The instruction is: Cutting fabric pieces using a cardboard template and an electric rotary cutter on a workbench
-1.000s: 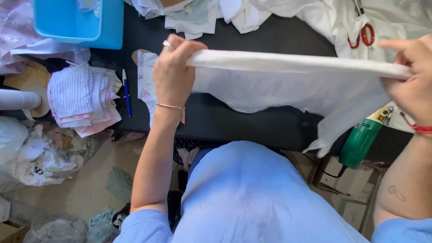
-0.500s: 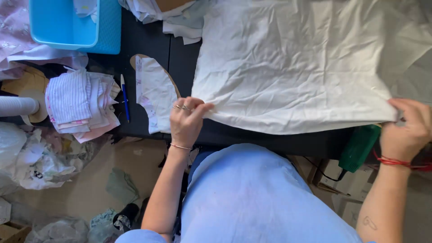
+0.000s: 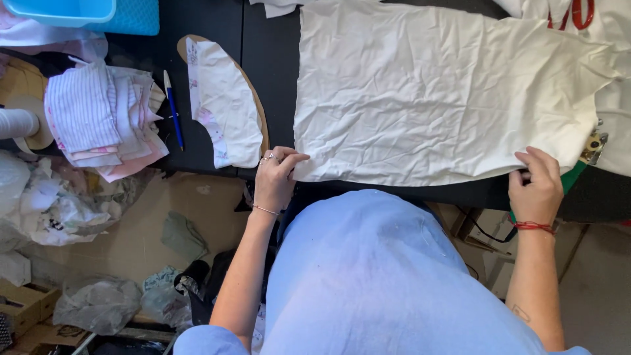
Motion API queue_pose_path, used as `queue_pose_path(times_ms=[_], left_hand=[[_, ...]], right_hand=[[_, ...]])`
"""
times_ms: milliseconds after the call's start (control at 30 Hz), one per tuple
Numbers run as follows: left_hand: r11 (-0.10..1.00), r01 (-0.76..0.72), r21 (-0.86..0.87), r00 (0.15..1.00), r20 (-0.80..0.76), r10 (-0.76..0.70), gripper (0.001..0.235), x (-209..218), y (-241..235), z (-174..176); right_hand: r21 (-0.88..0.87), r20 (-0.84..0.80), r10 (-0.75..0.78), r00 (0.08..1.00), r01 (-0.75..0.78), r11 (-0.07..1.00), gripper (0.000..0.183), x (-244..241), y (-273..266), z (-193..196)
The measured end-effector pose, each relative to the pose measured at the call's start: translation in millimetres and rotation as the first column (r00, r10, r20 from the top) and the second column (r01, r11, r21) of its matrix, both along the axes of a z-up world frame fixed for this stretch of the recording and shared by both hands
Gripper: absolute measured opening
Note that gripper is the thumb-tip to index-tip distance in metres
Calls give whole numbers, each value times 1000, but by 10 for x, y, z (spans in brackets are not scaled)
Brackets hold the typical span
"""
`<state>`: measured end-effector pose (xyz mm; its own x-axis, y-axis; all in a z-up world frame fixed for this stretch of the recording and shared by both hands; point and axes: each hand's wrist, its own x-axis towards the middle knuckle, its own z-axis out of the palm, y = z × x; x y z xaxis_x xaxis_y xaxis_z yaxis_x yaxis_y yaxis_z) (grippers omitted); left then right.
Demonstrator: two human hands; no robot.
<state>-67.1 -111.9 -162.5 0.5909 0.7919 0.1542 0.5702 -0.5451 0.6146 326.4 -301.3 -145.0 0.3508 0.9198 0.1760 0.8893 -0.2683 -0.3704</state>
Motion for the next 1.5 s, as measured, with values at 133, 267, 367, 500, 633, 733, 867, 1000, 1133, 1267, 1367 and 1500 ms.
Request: queue_pose_path(times_ms=[133, 267, 367, 500, 633, 733, 867, 1000, 1133, 1267, 1367, 1500], left_hand=[[1000, 12, 1, 1000, 16, -12, 37, -49, 8, -19], [1000, 22, -19, 996, 85, -21, 32, 3, 15, 88], [996, 50, -72, 986, 163, -38, 29, 62, 37, 144], [985, 40, -165, 971, 241, 1, 49, 114, 37, 206], [988, 47, -149, 976, 219, -13, 8, -6, 28, 153], [923, -5, -385, 995, -90, -32, 10, -161, -21, 152], [834, -39, -550, 992, -122, -34, 17, -204, -14, 297], [806, -84, -586, 961, 166, 221, 40, -65, 125, 280], [749, -242, -617, 877, 192, 441, 30, 261, 437, 169], [678, -345, -649, 772, 214, 598, 15, 472, 716, -114], [679, -373, -632, 771, 196, 606, 12, 511, 795, -326], [640, -358, -680, 748, 201, 632, 12, 475, 744, -333]], right_hand=[[-42, -22, -18, 1000, 18, 999, 27, -74, -1, -55], [25, -95, -34, 995, 36, 999, 14, -28, -49, -118], [51, -131, -41, 990, 48, 998, 16, 39, -75, -93], [37, -55, 2, 998, 0, 999, 32, 46, -35, 0], [57, 70, -26, 997, 23, 998, 28, 133, -145, -59], [-4, 10, 23, 1000, -23, 1000, 23, 144, -219, 24], [-201, -137, -69, 988, 40, 979, 28, 81, -191, 272], [-111, -155, -62, 986, 45, 993, 12, 195, -18, 285], [59, -89, -40, 995, 45, 997, 14, 420, 435, 71], [134, -68, -22, 997, 32, 990, 19, 617, 946, -276], [11, -58, -64, 996, 65, 998, 38, 582, 1128, -307], [-86, 6, -83, 997, 83, 993, 41, 318, 1192, -124]])
